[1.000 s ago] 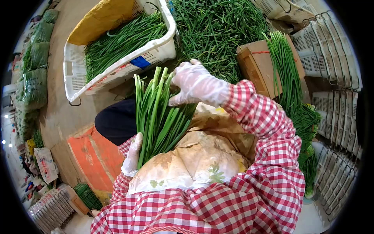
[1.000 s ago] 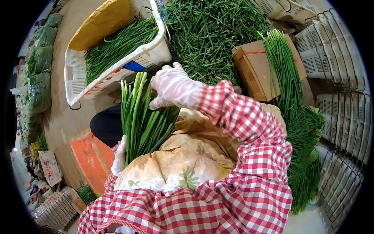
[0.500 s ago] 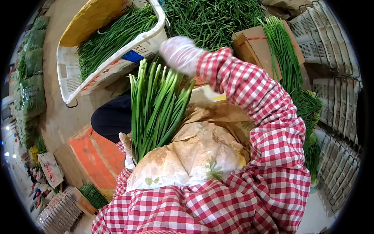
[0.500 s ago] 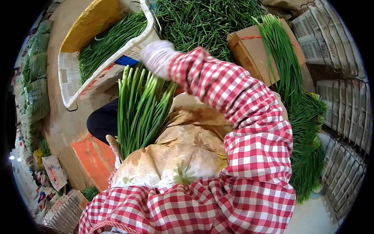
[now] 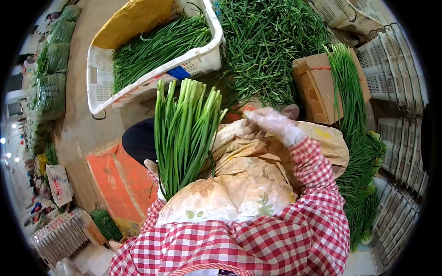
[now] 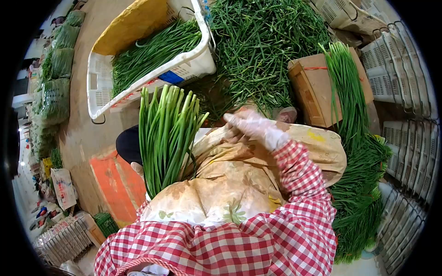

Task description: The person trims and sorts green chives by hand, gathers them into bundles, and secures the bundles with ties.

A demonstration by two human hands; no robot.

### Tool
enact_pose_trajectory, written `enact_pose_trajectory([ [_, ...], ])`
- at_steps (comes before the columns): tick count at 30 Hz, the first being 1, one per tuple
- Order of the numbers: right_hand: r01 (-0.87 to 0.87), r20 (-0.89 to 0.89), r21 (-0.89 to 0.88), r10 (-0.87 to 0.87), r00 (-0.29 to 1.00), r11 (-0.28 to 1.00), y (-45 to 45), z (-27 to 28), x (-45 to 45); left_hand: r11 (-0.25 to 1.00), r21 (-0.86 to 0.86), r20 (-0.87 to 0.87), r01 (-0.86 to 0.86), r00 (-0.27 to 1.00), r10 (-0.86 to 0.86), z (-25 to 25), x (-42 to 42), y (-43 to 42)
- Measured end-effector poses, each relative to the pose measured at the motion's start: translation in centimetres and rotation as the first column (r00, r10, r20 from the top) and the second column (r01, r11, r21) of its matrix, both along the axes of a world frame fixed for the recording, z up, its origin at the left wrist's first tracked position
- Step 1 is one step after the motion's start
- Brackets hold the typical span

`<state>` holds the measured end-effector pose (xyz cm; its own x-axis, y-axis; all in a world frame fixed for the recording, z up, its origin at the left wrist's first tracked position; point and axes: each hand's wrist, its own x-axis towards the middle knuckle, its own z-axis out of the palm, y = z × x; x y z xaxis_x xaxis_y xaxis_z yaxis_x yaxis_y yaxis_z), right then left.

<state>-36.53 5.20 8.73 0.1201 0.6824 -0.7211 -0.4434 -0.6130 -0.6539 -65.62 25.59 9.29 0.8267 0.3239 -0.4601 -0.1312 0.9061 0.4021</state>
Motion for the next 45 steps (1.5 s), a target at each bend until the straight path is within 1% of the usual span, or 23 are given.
enact_pose_trajectory([
  [1, 0.138, -0.174, -0.023, -0.14, 0.975, 0.99, 0.2, 1.4, -1.7, 1.0, 0.002, 0.007, 0.004, 1.0, -0.004, 0.0, 0.2, 0.0],
  [3, 0.086, -0.11, 0.207, -0.064, 0.992, 0.975, 0.9, 0.2, -4.1, 1.0, 0.007, 0.019, 0.006, 1.0, -0.006, 0.2, 0.4, -0.1],
  [5, 0.282, 0.074, 0.377, -0.332, 0.94, 0.882, 2.2, 0.5, -4.9, 1.0, 0.015, 0.033, 0.007, 0.999, -0.008, 0.3, 0.6, -0.2],
  [7, 0.477, 0.061, 0.292, -0.514, 0.855, 0.829, 2.8, 2.8, -3.3, 1.0, 0.022, 0.04, 0.016, 0.999, -0.017, 0.5, 0.8, -0.4],
  [14, 0.283, 0.074, 0.326, -0.322, 0.944, 0.902, 3.9, 2.2, -4.2, 0.999, 0.04, 0.06, 0.022, 0.998, -0.024, 1.0, 0.5, -0.8],
  [16, -0.079, 0.667, 0.409, -0.239, 0.706, 0.909, 3.1, 1.8, -2.6, 0.999, 0.038, 0.063, 0.018, 0.998, -0.021, 1.0, 0.2, -0.9],
  [17, -0.082, 0.671, 0.406, -0.236, 0.703, 0.91, 2.9, 2.1, -1.4, 0.999, 0.039, 0.066, 0.022, 0.998, -0.024, 1.0, 0.2, -1.0],
  [19, -0.406, 0.978, 0.207, -0.204, 0.051, 0.89, 2.5, 3.0, 1.8, 0.999, 0.032, 0.074, 0.029, 0.997, -0.031, 1.0, 0.2, -1.4],
  [21, -0.316, 0.926, 0.187, -0.274, -0.259, 0.93, 2.4, 2.7, 5.4, 0.999, 0.027, 0.08, 0.035, 0.996, -0.037, 1.3, 0.3, -1.8],
  [23, -0.018, 0.911, 0.171, -0.165, -0.378, 0.985, 1.7, 2.8, 8.6, 0.998, 0.043, 0.089, 0.036, 0.995, -0.04, 1.2, 0.0, -2.1],
  [24, 0.224, 0.982, -0.069, 0.105, -0.155, 0.972, 1.2, 2.6, 7.6, 0.998, 0.056, 0.066, 0.033, 0.997, -0.037, 0.9, -0.2, -2.2],
  [25, 0.103, 0.899, -0.253, 0.195, 0.391, 0.962, 1.2, 3.2, 6.6, 0.997, 0.075, 0.031, 0.033, 0.999, -0.035, 0.7, -0.6, -2.1],
  [26, -0.16, 0.736, -0.288, 0.326, 0.593, 0.944, 1.2, 2.2, 4.7, 0.995, 0.091, -0.053, 0.051, 0.998, -0.046, 0.7, -0.7, -1.5],
  [27, -0.256, 0.416, -0.056, 0.256, 0.873, 0.965, 1.2, 3.3, 1.9, 0.992, 0.102, -0.135, 0.072, 0.989, -0.058, 0.6, -0.8, -0.9],
  [29, -0.447, 0.281, 0.153, 0.395, 0.875, 0.881, 2.5, 3.1, -2.1, 0.968, 0.168, -0.137, 0.189, 0.977, -0.167, 3.6, 3.3, -0.6],
  [30, -0.138, -0.029, 0.407, 0.164, 0.986, 0.903, 2.9, 4.1, -4.6, 0.94, 0.234, -0.185, 0.249, 0.96, -0.209, 6.1, 6.0, -1.0],
  [32, 0.061, -0.087, 0.508, -0.019, 0.996, 0.859, 4.6, 1.6, -6.8, 0.772, 0.521, -0.268, 0.364, 0.928, -0.258, 5.7, 9.2, -0.9],
  [34, 0.209, -0.099, 0.507, -0.184, 0.978, 0.836, 5.8, 1.8, -7.8, 0.37, 0.793, -0.432, 0.483, 0.875, -0.216, 4.5, 11.6, -0.8],
  [36, 0.322, -0.154, 0.448, -0.284, 0.947, 0.834, 6.2, 1.5, -7.4, -0.175, 0.707, -0.699, 0.685, 0.715, -0.022, 4.7, 13.7, -1.3],
  [37, 0.393, -0.259, 0.35, -0.315, 0.913, 0.85, 6.1, 0.9, -6.9, -0.358, 0.792, -0.531, 0.494, 0.847, -0.006, 2.2, 14.0, -1.5],
  [39, 0.6, -0.376, 0.465, -0.469, 0.799, 0.651, 6.3, 0.4, -6.4, -0.378, 0.697, -0.669, 0.609, 0.742, -0.039, 5.7, 16.0, -2.8],
  [41, 0.586, -0.478, 0.462, -0.369, 0.797, 0.666, 5.8, -1.3, -3.9, -0.53, 0.736, -0.514, 0.421, 0.857, -0.033, 4.5, 16.4, -4.8],
  [45, 0.653, -0.62, 0.362, -0.351, 0.702, 0.665, 4.4, 0.9, -1.4, -0.677, 0.632, -0.45, 0.378, 0.89, 0.076, 6.4, 17.5, -7.7],
])
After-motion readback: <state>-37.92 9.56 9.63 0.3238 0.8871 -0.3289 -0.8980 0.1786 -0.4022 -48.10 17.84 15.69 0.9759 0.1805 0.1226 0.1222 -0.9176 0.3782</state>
